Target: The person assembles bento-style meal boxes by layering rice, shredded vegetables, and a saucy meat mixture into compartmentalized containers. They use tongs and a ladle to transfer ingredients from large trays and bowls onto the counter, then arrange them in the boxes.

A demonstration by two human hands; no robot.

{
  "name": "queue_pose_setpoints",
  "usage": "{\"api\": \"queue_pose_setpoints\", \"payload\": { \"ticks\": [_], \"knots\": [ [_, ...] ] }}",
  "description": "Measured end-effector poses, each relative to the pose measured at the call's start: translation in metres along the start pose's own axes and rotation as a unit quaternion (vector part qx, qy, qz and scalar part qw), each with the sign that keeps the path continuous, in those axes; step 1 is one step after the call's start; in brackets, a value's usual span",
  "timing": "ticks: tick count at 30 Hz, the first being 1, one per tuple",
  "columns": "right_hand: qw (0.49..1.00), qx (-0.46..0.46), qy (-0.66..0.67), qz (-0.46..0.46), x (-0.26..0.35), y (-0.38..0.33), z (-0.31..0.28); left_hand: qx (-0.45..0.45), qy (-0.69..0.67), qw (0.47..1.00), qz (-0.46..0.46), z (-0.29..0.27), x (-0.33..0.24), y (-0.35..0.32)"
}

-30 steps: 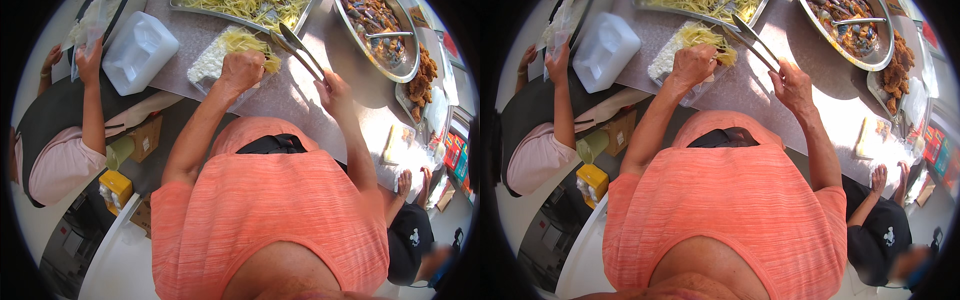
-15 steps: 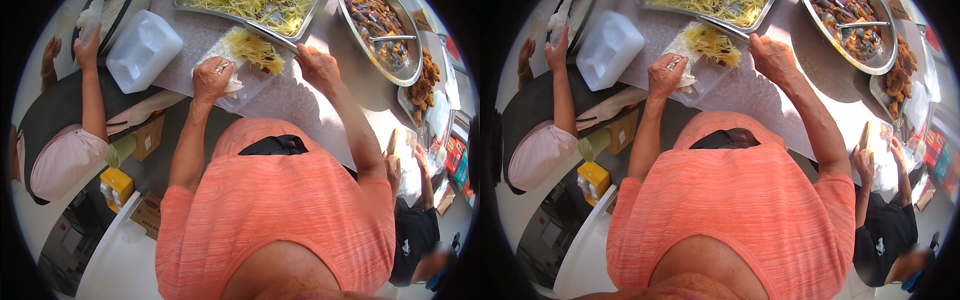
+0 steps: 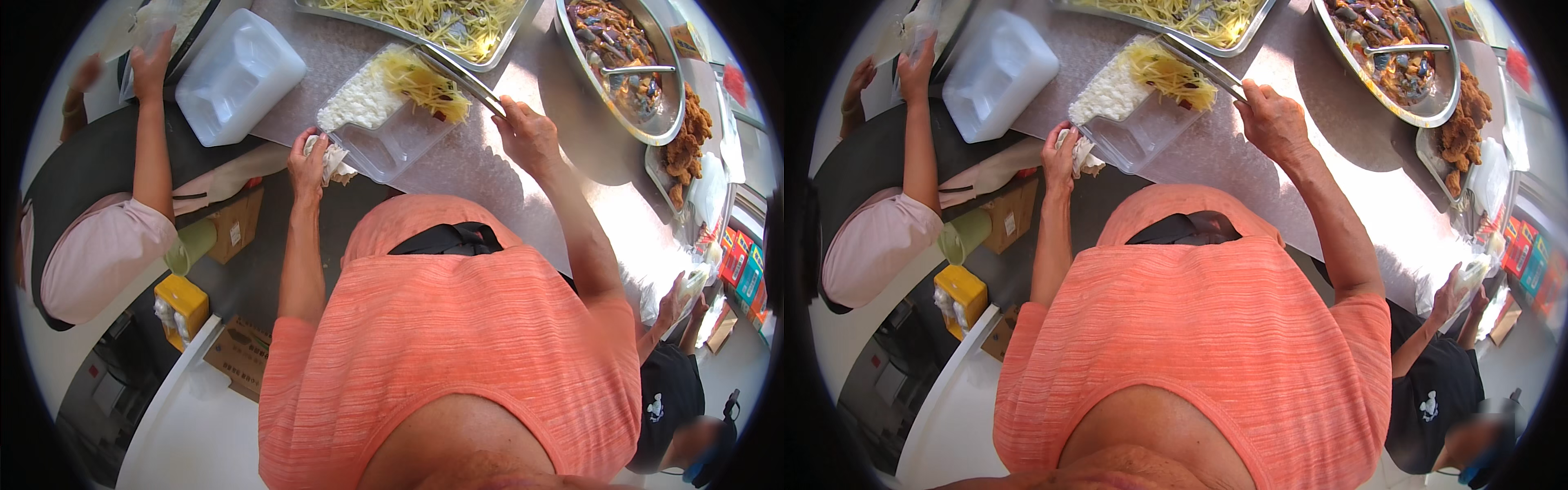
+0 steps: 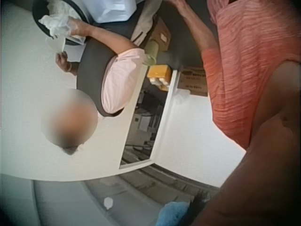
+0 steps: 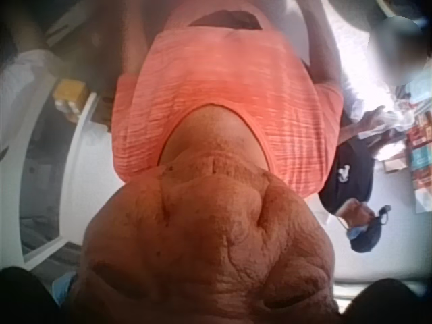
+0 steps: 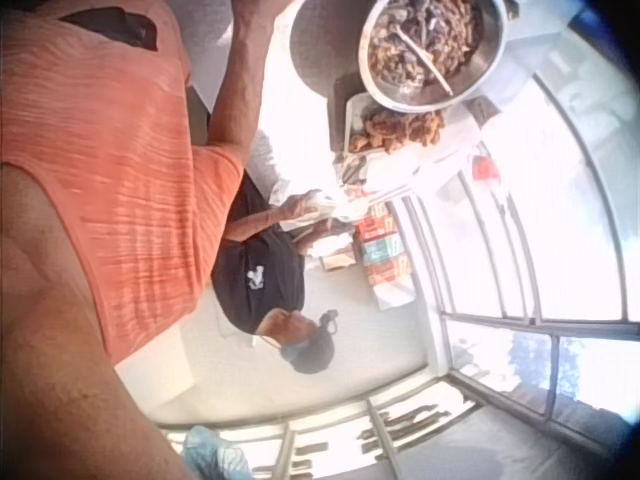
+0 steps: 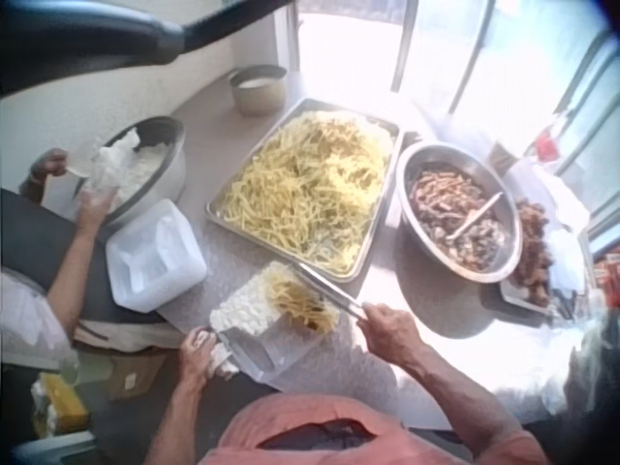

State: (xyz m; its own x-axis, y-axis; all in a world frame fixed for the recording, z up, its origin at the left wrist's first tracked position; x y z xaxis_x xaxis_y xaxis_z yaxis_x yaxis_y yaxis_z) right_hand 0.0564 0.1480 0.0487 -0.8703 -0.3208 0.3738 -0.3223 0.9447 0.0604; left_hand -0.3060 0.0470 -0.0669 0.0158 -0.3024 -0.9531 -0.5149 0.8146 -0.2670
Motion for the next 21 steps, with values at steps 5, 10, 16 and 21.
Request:
{"api": "queue_pose_setpoints", "payload": {
  "ticks": [5, 10, 16, 21],
  "knots": [
    [0.998, -0.029, 0.008, 0.053, -0.009, 0.029, -0.005, 0.04, -0.007, 0.999, 0.017, 0.012, -0.015, 0.012],
    [0.992, -0.014, -0.053, 0.113, -0.024, 0.079, 0.01, 0.097, 0.005, 0.995, -0.001, 0.016, -0.012, 0.026],
    [0.987, -0.004, -0.108, 0.116, -0.005, 0.085, 0.017, 0.177, -0.025, 0.984, -0.027, 0.045, -0.003, -0.024],
    [0.983, -0.142, -0.085, 0.077, -0.038, 0.045, -0.048, 0.17, 0.019, 0.985, -0.007, 0.084, 0.008, -0.087]
  ]
}}
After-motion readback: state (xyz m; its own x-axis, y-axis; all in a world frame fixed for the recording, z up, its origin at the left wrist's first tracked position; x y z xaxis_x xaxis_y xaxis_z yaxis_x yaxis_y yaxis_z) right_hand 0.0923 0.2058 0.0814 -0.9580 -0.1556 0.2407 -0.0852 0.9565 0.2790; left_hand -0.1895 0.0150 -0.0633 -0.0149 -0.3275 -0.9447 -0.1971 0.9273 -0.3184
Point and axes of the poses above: each hand's wrist, its own y-axis towards the middle knuckle, its own z-axis out of the palm, x = y × z, the point moved 7 cm from there along y, towards the middle knuckle, and after that the axes turned 9 degrees about z, right-handed, at the moved point
